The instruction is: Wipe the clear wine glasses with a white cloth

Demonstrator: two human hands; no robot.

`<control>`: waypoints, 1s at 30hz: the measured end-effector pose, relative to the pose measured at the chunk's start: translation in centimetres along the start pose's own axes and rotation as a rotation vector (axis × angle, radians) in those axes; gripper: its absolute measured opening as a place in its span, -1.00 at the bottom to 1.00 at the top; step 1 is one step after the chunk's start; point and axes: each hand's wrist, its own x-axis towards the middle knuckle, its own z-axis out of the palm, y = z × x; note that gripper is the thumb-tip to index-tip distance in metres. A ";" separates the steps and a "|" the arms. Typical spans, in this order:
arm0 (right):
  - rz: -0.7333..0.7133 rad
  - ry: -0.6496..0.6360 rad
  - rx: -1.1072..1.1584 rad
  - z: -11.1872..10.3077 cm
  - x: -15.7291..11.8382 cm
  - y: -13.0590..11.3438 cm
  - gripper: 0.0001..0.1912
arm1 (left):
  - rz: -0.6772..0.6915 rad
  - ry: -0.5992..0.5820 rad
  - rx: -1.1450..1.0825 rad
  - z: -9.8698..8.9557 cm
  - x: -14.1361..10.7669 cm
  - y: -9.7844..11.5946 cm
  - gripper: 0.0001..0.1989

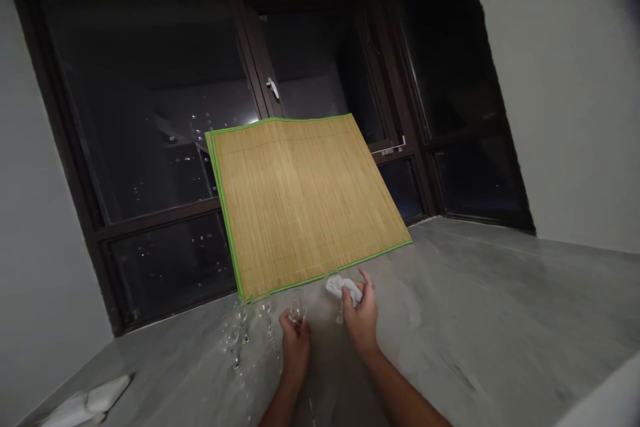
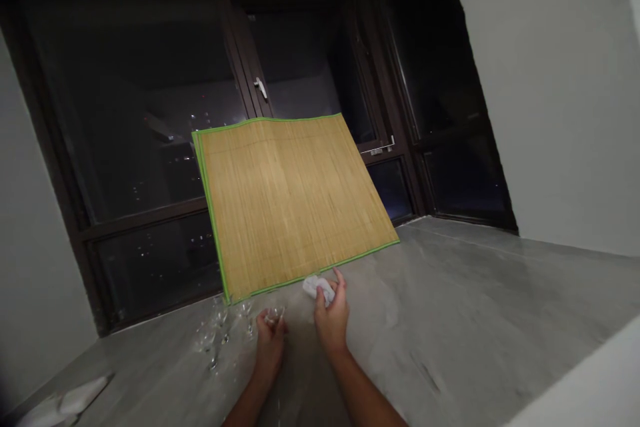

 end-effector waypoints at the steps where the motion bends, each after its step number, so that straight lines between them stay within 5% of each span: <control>1: -0.005 -0.007 -0.015 0.0 -0.1 0.2 -0.36 | 0.012 -0.043 0.007 0.4 0.4 -0.1 -0.45; 9: -0.061 -0.103 -0.105 0.3 -0.8 1.6 -0.46 | 0.048 -0.125 0.294 3.5 2.8 -0.3 -0.85; 20: -0.108 -0.240 -0.188 0.1 -1.2 2.4 -0.50 | 0.096 -0.095 0.445 3.8 2.6 0.4 -0.85; 24: -0.123 -0.280 -0.235 0.0 -1.1 2.9 -0.49 | 0.149 -0.024 0.399 0.0 0.4 1.9 -0.68; 27: -0.117 -0.297 -0.253 0.1 -1.1 3.1 -0.48 | 0.392 0.038 0.416 -5.4 -0.7 3.5 -0.70; 30: -0.109 -0.336 -0.284 0.2 -1.2 3.1 -0.47 | 0.442 0.484 0.546 -10.9 -0.2 4.2 -0.58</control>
